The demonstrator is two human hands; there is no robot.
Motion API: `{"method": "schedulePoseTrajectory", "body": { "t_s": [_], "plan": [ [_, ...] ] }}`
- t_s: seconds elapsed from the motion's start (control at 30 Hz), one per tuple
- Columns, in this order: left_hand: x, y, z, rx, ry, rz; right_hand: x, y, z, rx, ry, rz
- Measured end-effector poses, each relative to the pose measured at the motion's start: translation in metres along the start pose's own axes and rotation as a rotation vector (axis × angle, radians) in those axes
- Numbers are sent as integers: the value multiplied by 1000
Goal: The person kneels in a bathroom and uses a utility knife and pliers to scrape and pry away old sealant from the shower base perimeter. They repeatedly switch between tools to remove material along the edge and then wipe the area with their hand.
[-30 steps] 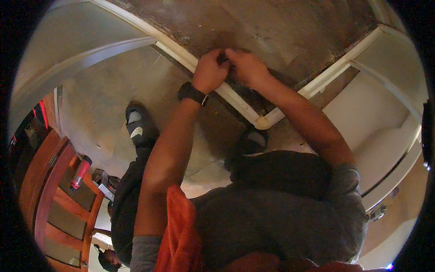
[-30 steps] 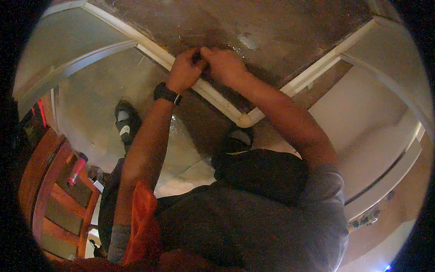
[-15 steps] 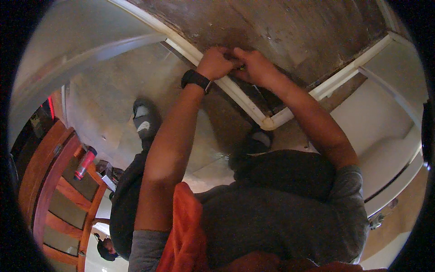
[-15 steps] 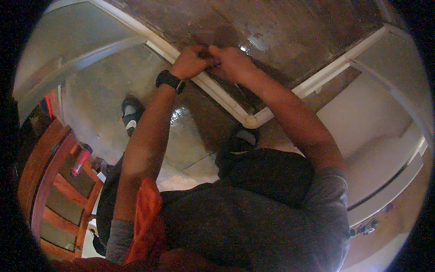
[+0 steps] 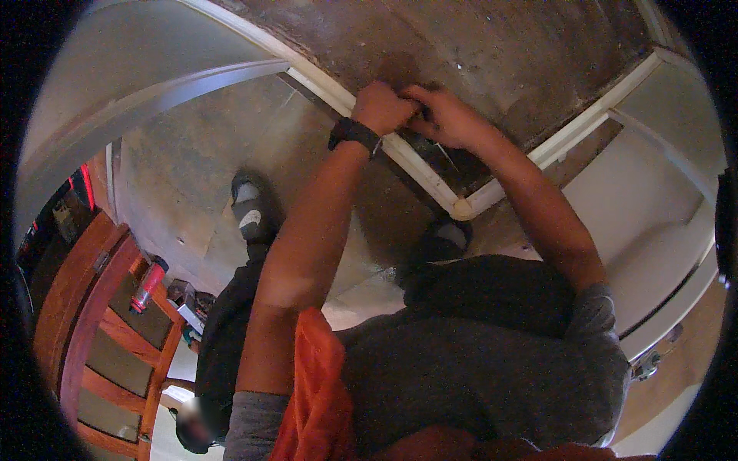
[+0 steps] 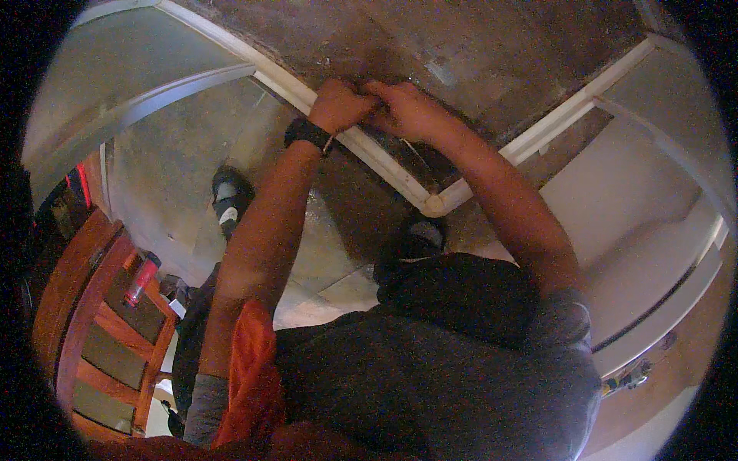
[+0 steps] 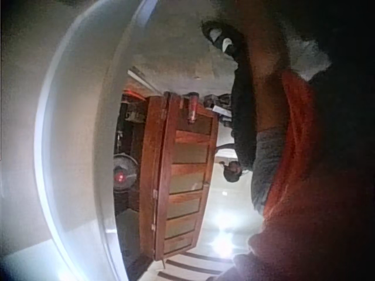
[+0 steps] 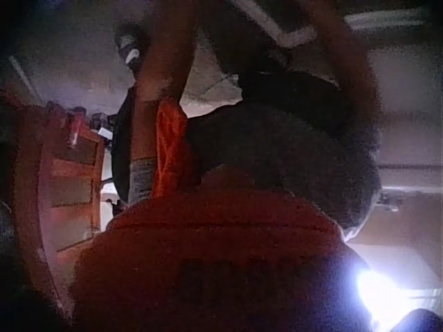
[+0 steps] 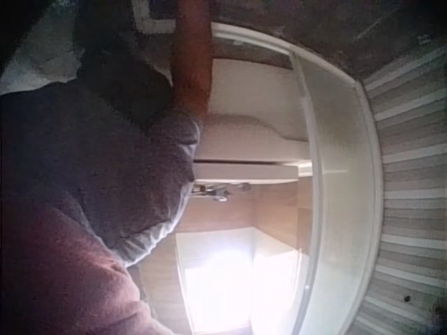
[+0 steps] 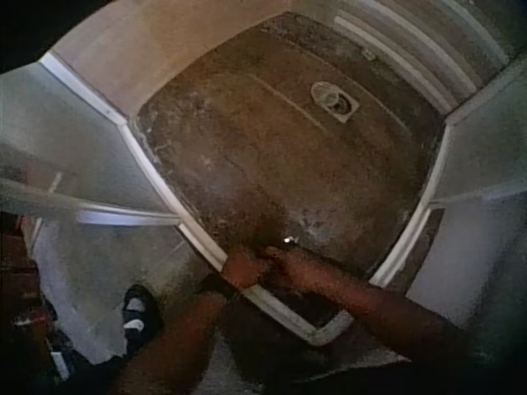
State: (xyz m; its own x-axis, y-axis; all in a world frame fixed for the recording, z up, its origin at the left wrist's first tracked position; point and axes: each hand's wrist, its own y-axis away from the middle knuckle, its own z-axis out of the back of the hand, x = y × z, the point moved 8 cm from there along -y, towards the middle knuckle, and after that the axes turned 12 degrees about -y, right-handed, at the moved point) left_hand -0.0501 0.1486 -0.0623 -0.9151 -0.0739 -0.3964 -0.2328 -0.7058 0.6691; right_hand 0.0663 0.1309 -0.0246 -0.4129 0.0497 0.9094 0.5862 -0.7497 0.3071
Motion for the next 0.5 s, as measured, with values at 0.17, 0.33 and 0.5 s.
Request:
{"method": "schedulePoseTrajectory", "body": {
  "t_s": [0.17, 0.33, 0.5],
  "plan": [
    [1, 7, 7, -59, 7, 66, 41, 8, 1, -196, 310, -172],
    [-9, 19, 12, -73, 37, 30, 20, -2, -2, -159, 346, -36],
    [-11, 38, 12, -194, 351, -12, 16, -9, -2, -150, 370, -54]
  ]
}}
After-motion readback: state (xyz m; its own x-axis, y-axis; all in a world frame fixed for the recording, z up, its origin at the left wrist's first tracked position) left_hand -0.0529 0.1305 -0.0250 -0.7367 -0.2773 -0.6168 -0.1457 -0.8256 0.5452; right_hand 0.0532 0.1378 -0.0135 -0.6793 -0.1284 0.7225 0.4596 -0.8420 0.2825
